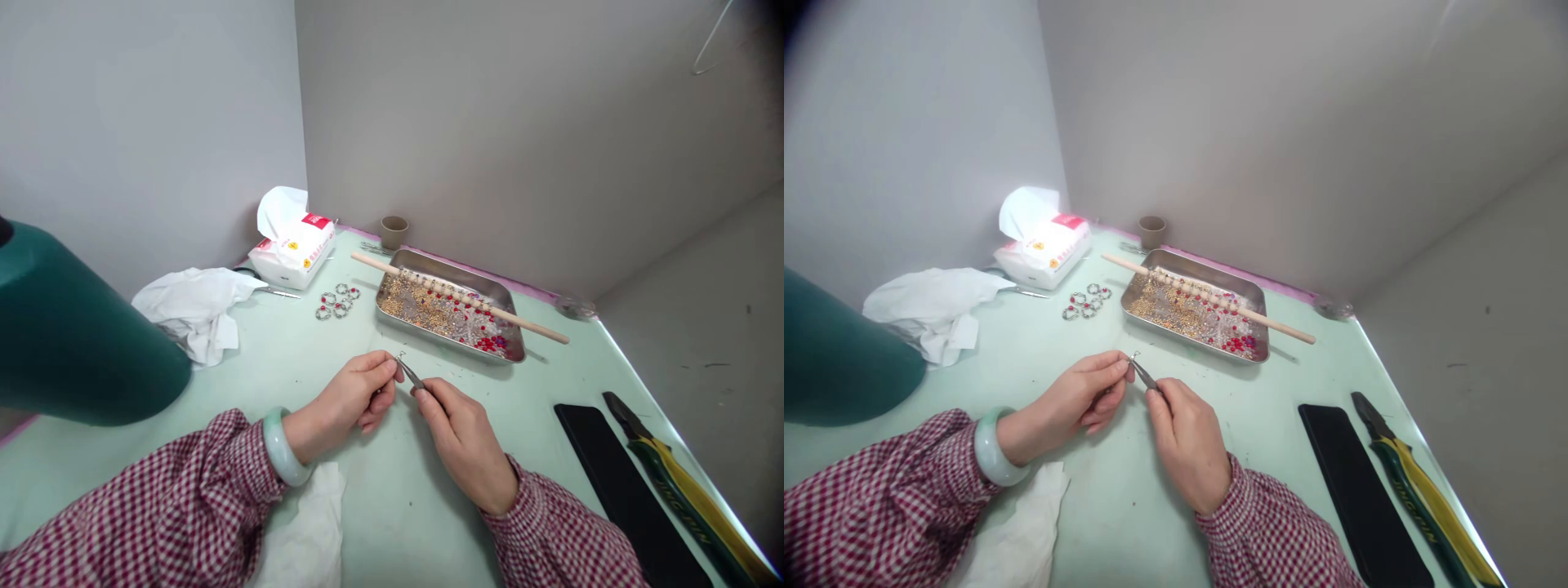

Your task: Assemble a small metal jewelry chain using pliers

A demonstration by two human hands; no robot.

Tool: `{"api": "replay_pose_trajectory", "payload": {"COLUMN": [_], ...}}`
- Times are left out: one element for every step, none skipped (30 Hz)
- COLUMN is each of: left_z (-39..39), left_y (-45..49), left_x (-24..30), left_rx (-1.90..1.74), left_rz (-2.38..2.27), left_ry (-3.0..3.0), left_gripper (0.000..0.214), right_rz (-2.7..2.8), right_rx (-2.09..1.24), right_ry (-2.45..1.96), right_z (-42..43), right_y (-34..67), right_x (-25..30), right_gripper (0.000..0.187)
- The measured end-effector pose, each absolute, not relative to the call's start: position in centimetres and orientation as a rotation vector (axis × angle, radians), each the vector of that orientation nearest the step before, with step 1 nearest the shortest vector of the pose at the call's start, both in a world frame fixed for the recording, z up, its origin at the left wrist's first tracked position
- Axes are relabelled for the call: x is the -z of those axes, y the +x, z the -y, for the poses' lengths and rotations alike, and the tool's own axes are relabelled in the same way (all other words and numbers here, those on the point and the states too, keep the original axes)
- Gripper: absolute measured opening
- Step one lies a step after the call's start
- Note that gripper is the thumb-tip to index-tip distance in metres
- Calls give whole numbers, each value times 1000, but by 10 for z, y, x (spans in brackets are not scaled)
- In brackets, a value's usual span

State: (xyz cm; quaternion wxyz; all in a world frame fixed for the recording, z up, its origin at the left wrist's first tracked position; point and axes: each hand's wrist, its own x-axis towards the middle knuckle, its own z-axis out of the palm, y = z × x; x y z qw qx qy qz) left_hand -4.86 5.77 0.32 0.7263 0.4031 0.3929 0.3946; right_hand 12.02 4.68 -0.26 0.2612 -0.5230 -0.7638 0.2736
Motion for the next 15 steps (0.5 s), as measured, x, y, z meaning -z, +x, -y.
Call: {"api": "replay_pose_trajectory", "payload": {"left_z": [-58,-58,-58,-58,-58,-58,-58,-58,-58,-58,-58,-58,-58,-58,-58], "left_y": [-49,-49,-48,-48,-48,-48,-48,-48,-48,-49,-49,-49,-49,-49,-49], "left_x": [-3,-2,-2,-2,-2,-2,-2,-2,-2,-2,-2,-2,-2,-2,-2], "left_rx": [-872,-873,-875,-876,-876,-877,-878,-877,-876,-875,-875,-874,-871,-868,-864], "left_rz": [-858,-850,-844,-839,-835,-830,-824,-816,-808,-798,-786,-776,-769,-768,-773], "left_ry": [886,885,884,883,882,880,879,879,878,878,878,879,880,881,882], "left_gripper": [19,19,19,19,19,19,19,19,20,20,20,20,20,20,19], "right_rz": [2069,2069,2069,2073,2077,2082,2086,2092,2097,2098,2097,2097,2098,2101,2107], "right_rx": [-726,-709,-691,-673,-654,-635,-616,-601,-588,-576,-562,-548,-532,-514,-495], "right_ry": [-1414,-1413,-1414,-1414,-1415,-1416,-1416,-1412,-1406,-1399,-1390,-1381,-1373,-1369,-1369], "right_z": [-47,-47,-46,-46,-45,-45,-45,-45,-45,-45,-45,-45,-45,-45,-44], "right_y": [120,120,120,120,120,119,119,119,119,119,119,119,120,120,120], "right_x": [3,3,4,4,4,5,5,5,6,6,7,7,8,8,8], "right_gripper": [22,22,22,22,22,22,21,21,21,21,21,21,21,20,20]}}
